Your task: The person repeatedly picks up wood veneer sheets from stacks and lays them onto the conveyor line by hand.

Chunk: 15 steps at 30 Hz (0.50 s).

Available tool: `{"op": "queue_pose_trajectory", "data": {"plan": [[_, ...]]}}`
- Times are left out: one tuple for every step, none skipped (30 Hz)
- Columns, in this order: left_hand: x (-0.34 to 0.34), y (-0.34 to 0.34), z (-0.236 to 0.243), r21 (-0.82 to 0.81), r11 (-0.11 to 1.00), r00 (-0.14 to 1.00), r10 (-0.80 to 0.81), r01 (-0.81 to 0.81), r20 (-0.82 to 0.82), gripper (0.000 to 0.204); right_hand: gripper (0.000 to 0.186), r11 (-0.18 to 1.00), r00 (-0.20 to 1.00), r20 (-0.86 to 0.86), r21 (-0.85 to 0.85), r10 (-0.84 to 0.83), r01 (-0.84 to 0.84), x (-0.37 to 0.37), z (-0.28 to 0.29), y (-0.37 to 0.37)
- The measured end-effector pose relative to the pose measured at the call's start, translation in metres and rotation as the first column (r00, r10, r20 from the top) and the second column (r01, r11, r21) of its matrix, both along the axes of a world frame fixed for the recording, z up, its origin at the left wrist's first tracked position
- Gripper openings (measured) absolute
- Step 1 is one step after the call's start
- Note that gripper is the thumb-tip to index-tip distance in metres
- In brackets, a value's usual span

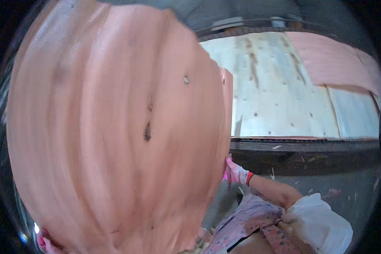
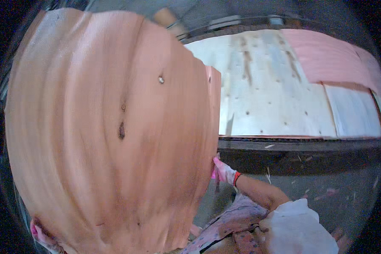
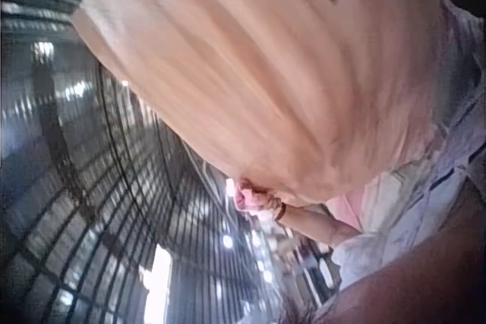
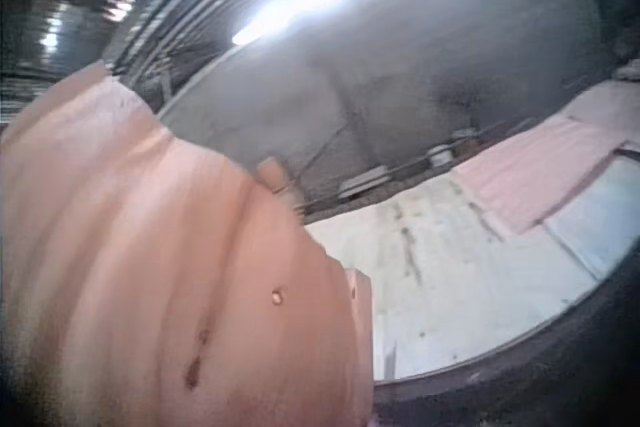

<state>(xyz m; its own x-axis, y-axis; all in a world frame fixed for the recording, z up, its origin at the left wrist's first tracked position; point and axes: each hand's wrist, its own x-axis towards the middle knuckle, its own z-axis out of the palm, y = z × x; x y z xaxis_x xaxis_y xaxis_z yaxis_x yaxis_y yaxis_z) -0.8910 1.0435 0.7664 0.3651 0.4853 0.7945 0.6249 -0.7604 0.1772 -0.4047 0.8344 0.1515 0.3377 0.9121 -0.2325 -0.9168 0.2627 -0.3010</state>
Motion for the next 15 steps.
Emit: {"op": "queue_pose_trajectory", "data": {"plan": [[0.037, 0.037, 0.004, -0.131, 0.972, 0.971, -0.170, 0.193, 0.170, 0.041, 0.054, 0.996, 0.999, 0.012, -0.075, -0.038, 0.039, 0.006, -0.012, -0.013], [0.079, 0.071, 0.006, -0.235, 0.893, 0.891, -0.293, 0.385, 0.346, 0.033, 0.054, 0.991, 0.995, 0.007, -0.084, -0.101, 0.101, 0.011, -0.016, -0.022], [0.130, 0.097, 0.000, -0.290, 0.865, 0.884, -0.299, 0.410, 0.359, 0.032, 0.053, 0.987, 0.986, -0.073, -0.071, -0.150, 0.145, 0.016, -0.017, -0.030], [0.182, 0.118, -0.005, -0.344, 0.835, 0.880, -0.300, 0.429, 0.369, 0.030, 0.052, 0.981, 0.969, -0.151, -0.057, -0.194, 0.187, 0.019, -0.018, -0.039], [0.238, 0.121, 0.009, -0.381, 0.806, 0.891, -0.416, 0.453, 0.179, 0.028, 0.056, 0.965, 0.944, -0.201, -0.084, -0.261, 0.249, 0.026, -0.016, -0.047], [0.287, 0.142, -0.003, -0.360, 0.830, 0.901, -0.355, 0.426, 0.248, 0.028, 0.056, 0.952, 0.934, -0.188, -0.101, -0.304, 0.290, 0.030, -0.010, -0.048], [0.339, 0.159, -0.007, -0.338, 0.846, 0.909, -0.361, 0.413, 0.207, 0.028, 0.057, 0.925, 0.915, -0.182, -0.196, -0.361, 0.326, 0.036, -0.012, -0.053], [0.389, 0.174, -0.009, -0.311, 0.863, 0.917, -0.363, 0.398, 0.166, 0.028, 0.057, 0.890, 0.894, -0.176, -0.286, -0.412, 0.354, 0.043, -0.017, -0.057], [0.440, 0.188, -0.008, -0.335, 0.791, 0.859, -0.478, 0.511, 0.183, 0.027, 0.059, 0.842, 0.882, -0.152, -0.404, -0.447, 0.357, 0.049, -0.032, -0.058], [0.497, 0.181, -0.015, -0.170, 0.847, 0.863, -0.501, 0.504, 0.067, 0.026, 0.059, 0.831, 0.868, -0.158, -0.409, -0.471, 0.377, 0.053, -0.031, -0.059], [0.549, 0.185, -0.014, -0.235, 0.791, 0.813, -0.582, 0.565, -0.003, 0.027, 0.061, 0.824, 0.844, -0.182, -0.391, -0.505, 0.409, 0.060, -0.011, -0.060], [0.615, 0.170, -0.019, -0.282, 0.781, 0.818, -0.575, 0.557, 0.022, 0.030, 0.062, 0.809, 0.812, -0.203, -0.376, -0.548, 0.452, 0.072, -0.004, -0.059], [0.681, 0.174, -0.030, -0.154, 0.695, 0.707, -0.706, 0.702, 0.034, 0.029, 0.060, 0.773, 0.747, -0.248, -0.373, -0.617, 0.514, 0.072, -0.036, -0.057], [0.734, 0.150, -0.021, -0.205, 0.727, 0.735, -0.676, 0.655, -0.054, 0.027, 0.060, 0.763, 0.731, -0.257, -0.366, -0.633, 0.532, 0.087, -0.028, -0.047], [0.799, 0.204, -0.017, -0.240, 0.227, 0.288, -0.920, 0.944, 0.265, 0.034, 0.058, 0.776, 0.719, -0.299, -0.316, -0.627, 0.546, 0.097, -0.018, -0.040]]}}
